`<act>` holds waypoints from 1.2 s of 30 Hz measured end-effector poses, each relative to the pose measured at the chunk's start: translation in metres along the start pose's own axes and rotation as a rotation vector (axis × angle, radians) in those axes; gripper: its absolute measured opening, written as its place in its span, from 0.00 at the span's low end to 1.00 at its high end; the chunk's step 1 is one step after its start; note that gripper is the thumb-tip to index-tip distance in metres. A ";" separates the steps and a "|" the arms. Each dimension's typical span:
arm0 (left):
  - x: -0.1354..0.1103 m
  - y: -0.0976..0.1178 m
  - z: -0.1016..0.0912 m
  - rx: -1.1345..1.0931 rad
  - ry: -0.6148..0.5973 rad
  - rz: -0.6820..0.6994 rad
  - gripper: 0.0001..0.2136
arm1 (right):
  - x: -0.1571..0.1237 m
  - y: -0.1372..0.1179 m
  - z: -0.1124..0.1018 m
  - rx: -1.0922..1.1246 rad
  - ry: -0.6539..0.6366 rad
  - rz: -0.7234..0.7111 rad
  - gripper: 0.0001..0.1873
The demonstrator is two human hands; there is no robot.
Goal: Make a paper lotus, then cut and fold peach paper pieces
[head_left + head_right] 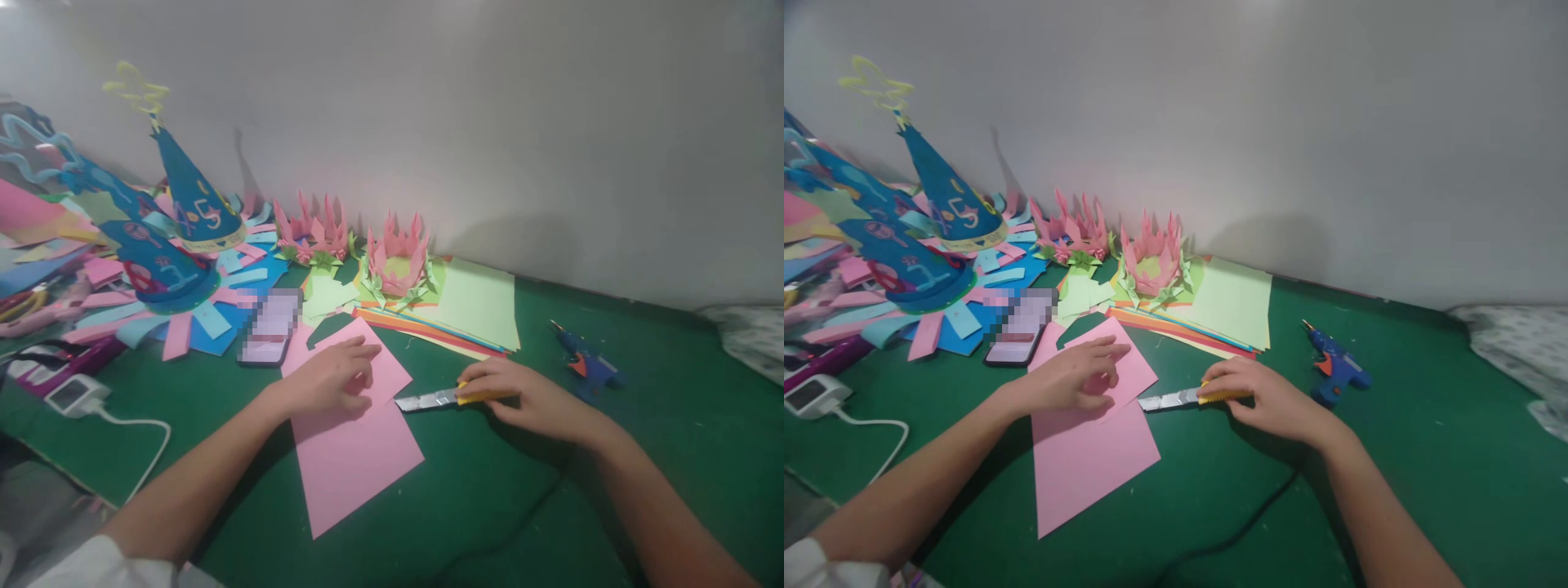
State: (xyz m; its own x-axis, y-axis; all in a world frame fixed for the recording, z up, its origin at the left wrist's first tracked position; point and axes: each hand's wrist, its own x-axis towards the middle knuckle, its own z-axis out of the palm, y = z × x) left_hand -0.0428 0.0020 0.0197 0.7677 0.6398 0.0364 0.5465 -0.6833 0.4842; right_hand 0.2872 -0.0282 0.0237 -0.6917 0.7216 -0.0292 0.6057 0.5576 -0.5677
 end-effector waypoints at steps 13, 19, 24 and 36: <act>0.009 -0.002 0.014 0.191 0.100 0.043 0.12 | 0.003 0.002 0.000 0.006 -0.003 0.009 0.23; 0.010 -0.004 0.027 0.280 0.138 0.044 0.14 | 0.009 -0.013 0.007 0.027 -0.005 0.029 0.21; 0.012 0.001 0.030 0.256 0.176 0.019 0.14 | 0.016 -0.024 0.016 -0.027 -0.005 0.022 0.22; 0.011 -0.004 0.036 0.356 0.153 -0.008 0.18 | 0.016 -0.022 0.023 -0.194 0.004 0.122 0.16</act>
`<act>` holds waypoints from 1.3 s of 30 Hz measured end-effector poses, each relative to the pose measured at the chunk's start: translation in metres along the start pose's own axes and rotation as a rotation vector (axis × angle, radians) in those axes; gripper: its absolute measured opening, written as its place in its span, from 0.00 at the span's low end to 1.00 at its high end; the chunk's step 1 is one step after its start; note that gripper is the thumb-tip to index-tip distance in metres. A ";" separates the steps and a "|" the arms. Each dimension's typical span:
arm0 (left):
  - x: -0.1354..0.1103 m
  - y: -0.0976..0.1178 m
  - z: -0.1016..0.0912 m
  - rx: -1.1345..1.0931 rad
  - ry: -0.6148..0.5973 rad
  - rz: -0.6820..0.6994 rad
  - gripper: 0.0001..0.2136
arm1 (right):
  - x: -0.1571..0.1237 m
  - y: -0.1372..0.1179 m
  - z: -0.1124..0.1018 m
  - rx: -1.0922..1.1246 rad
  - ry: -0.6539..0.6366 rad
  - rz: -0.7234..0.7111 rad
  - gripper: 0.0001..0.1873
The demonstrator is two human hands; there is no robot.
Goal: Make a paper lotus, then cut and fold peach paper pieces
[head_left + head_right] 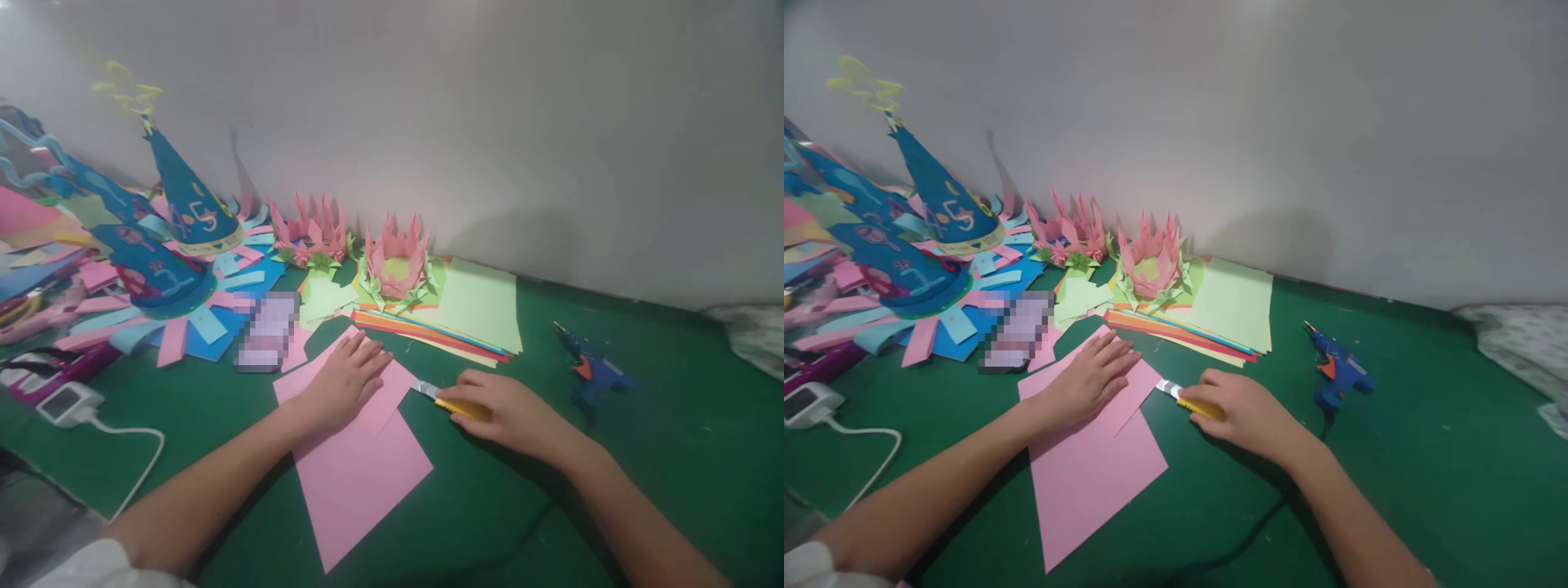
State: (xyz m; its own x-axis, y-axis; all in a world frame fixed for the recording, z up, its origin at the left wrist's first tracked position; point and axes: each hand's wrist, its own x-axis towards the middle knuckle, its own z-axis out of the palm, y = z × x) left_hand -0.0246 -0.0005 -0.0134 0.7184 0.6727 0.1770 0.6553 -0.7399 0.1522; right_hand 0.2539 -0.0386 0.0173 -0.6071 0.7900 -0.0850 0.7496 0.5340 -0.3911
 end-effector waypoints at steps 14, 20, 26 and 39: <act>0.000 0.000 0.000 0.042 -0.034 0.035 0.19 | -0.004 0.021 0.000 -0.106 0.033 -0.053 0.16; -0.003 0.001 0.009 0.053 -0.056 -0.127 0.25 | -0.002 0.017 0.000 -0.120 0.042 -0.101 0.17; -0.004 -0.001 0.009 0.043 -0.056 -0.116 0.24 | 0.001 0.009 0.002 -0.078 0.041 -0.128 0.17; -0.004 -0.001 0.012 0.029 -0.056 -0.168 0.28 | 0.012 -0.001 0.010 -0.193 0.076 -0.107 0.18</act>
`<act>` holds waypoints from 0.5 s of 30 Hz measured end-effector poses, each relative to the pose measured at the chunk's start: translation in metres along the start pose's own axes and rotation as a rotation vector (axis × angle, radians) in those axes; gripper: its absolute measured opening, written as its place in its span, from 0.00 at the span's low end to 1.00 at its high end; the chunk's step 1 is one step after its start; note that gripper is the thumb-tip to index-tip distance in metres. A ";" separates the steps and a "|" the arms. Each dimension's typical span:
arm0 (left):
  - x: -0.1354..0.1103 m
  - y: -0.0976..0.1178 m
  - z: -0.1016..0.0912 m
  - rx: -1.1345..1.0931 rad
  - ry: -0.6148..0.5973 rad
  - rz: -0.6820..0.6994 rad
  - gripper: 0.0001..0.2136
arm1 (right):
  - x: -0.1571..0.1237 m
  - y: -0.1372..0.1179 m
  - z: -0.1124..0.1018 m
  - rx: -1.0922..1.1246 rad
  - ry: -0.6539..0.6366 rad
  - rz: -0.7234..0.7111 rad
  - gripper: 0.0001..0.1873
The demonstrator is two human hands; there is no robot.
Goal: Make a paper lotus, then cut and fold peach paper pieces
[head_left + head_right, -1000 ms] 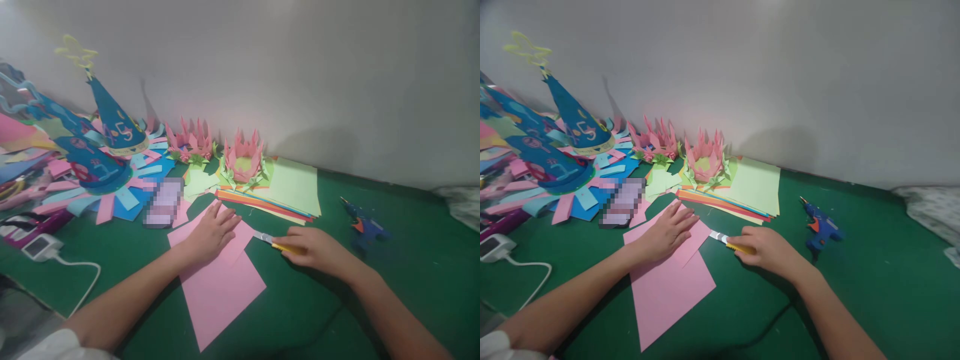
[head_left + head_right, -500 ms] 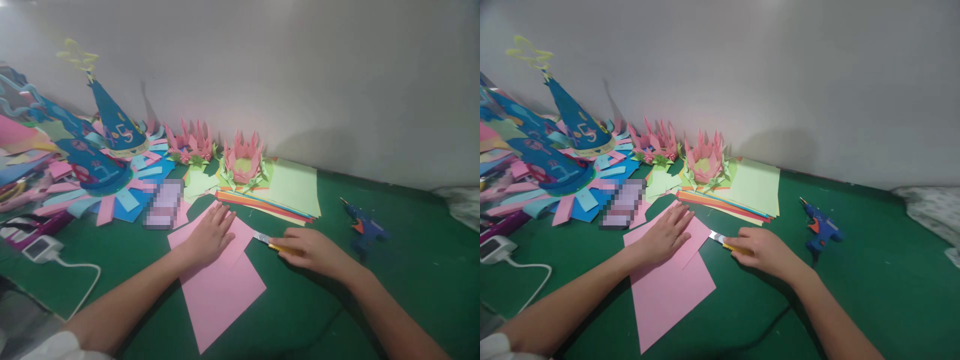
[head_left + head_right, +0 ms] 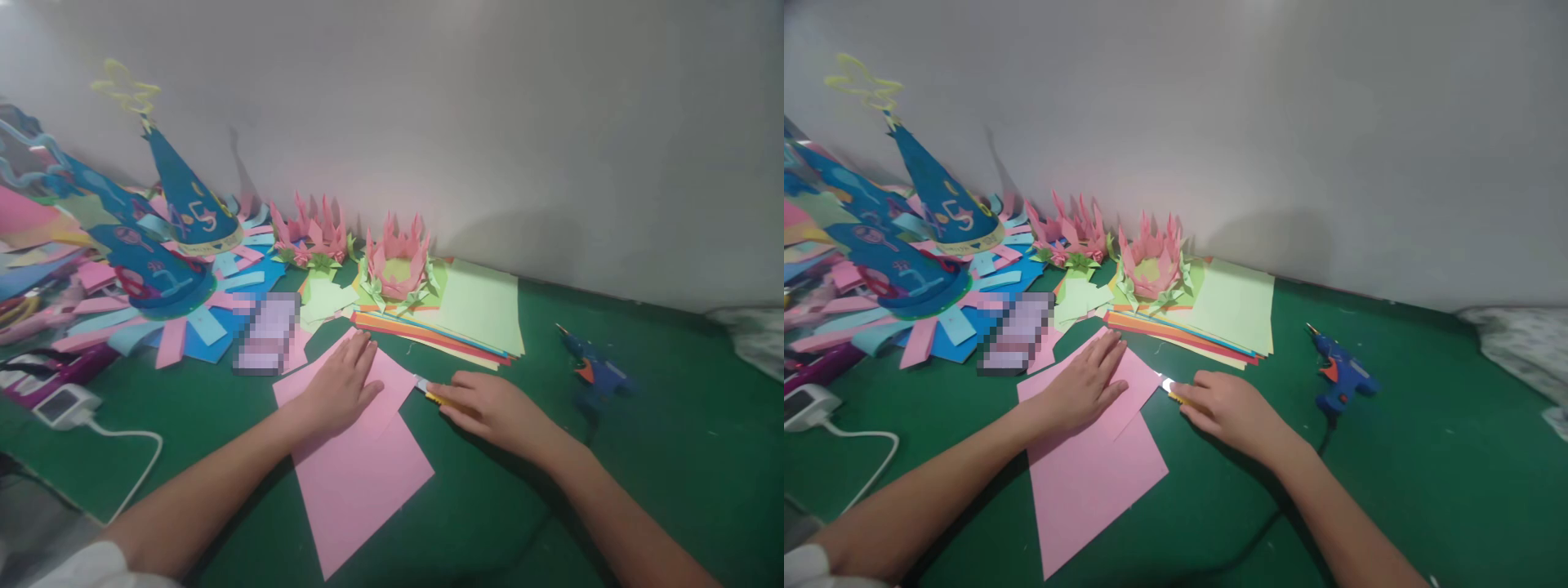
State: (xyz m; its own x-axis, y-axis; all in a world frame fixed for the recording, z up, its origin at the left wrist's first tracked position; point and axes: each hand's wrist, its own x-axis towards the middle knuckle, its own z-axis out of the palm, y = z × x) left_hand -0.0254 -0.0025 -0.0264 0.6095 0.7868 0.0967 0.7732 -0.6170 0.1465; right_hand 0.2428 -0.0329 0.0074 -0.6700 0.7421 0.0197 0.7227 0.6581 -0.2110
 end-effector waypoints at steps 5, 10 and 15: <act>0.001 -0.001 -0.002 -0.003 0.006 0.008 0.27 | -0.001 0.006 0.001 -0.009 0.006 -0.013 0.17; 0.000 -0.001 -0.004 -0.026 0.023 -0.021 0.27 | -0.003 0.010 0.001 -0.019 0.034 -0.018 0.17; -0.002 0.004 -0.014 -0.133 0.035 0.020 0.23 | -0.003 0.006 -0.002 0.027 0.041 -0.045 0.17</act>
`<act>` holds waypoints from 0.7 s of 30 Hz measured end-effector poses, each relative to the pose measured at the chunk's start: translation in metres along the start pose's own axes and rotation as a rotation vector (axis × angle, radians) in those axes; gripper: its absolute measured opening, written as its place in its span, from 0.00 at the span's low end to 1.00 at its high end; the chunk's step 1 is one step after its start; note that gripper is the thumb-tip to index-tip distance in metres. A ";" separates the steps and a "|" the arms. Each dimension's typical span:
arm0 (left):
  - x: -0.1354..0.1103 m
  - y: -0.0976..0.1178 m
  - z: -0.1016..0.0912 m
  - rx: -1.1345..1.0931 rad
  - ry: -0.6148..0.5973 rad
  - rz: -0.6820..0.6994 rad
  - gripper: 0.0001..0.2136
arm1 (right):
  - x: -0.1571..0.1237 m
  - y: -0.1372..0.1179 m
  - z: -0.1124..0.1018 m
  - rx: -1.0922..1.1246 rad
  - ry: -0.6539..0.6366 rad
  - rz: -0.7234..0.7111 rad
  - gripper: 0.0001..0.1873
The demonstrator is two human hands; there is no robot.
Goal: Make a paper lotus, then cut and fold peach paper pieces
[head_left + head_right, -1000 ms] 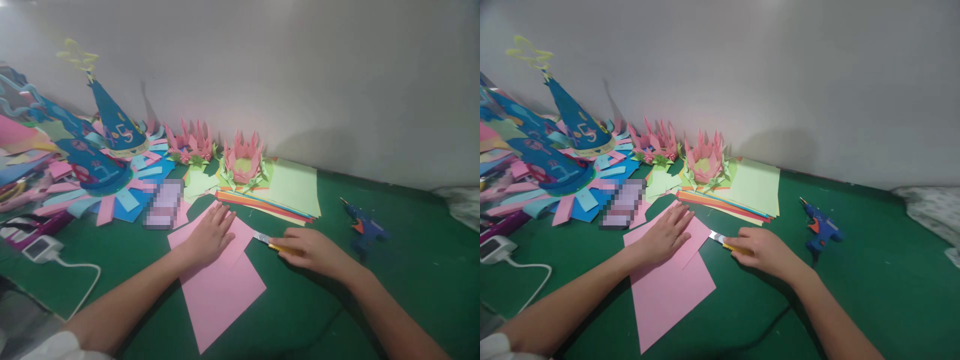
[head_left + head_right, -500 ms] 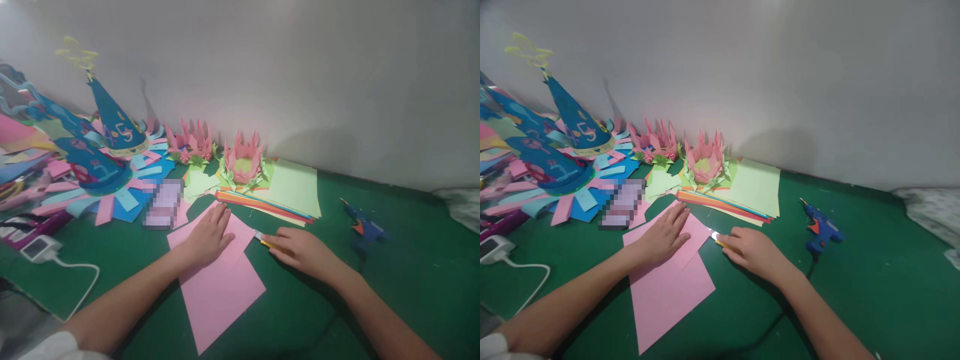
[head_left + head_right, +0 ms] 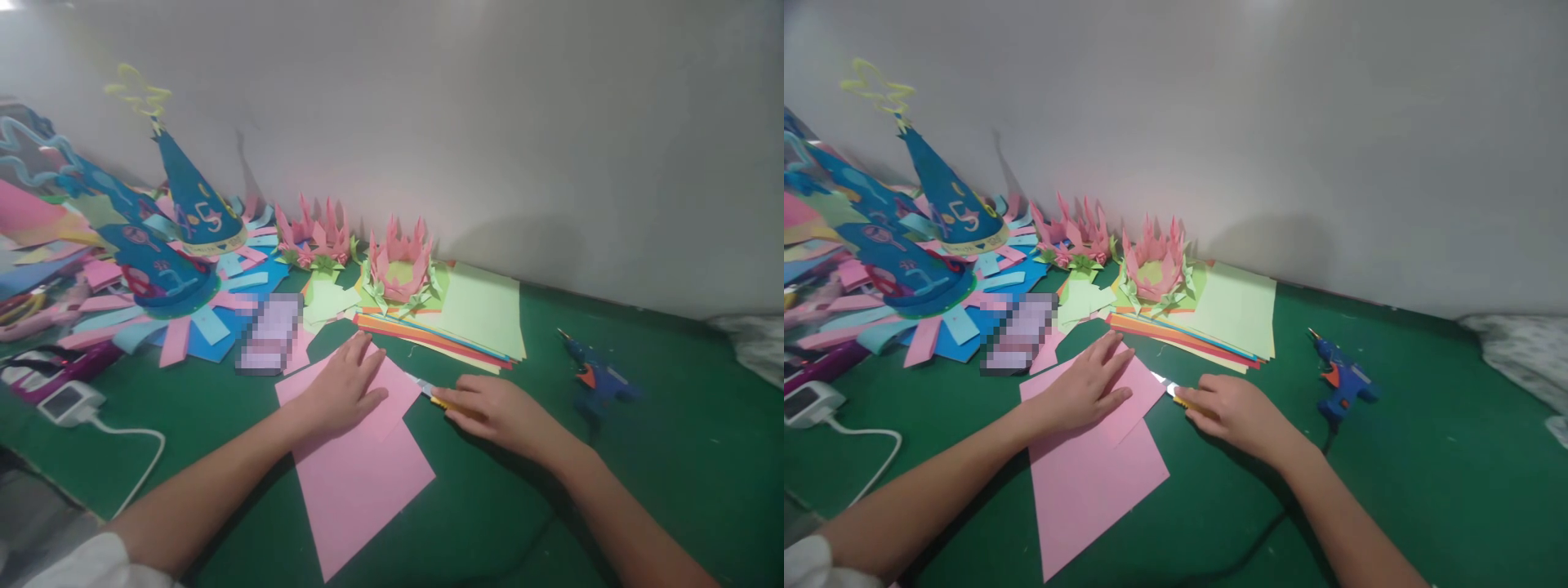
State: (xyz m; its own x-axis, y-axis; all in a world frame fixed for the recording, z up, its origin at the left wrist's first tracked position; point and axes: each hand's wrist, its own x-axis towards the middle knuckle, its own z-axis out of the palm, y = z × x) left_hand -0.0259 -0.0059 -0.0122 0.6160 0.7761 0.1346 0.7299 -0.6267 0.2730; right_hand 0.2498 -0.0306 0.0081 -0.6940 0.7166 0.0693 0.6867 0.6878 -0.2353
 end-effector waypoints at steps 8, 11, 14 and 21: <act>0.003 0.004 0.004 0.016 -0.022 0.043 0.22 | 0.003 -0.011 0.000 0.033 -0.044 0.003 0.17; 0.003 0.002 0.010 0.072 -0.018 0.052 0.23 | 0.003 -0.009 0.000 0.032 -0.031 0.012 0.17; 0.002 0.002 0.011 0.105 -0.015 0.048 0.22 | 0.001 -0.006 0.000 0.024 -0.007 0.021 0.17; 0.000 0.004 0.007 0.137 0.013 -0.002 0.23 | 0.003 -0.008 0.002 -0.050 -0.007 0.018 0.17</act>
State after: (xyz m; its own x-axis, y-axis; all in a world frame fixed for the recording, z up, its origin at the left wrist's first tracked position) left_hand -0.0207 -0.0084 -0.0182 0.6111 0.7777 0.1471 0.7653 -0.6280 0.1412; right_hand 0.2417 -0.0346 0.0085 -0.6827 0.7284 0.0582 0.7092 0.6797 -0.1873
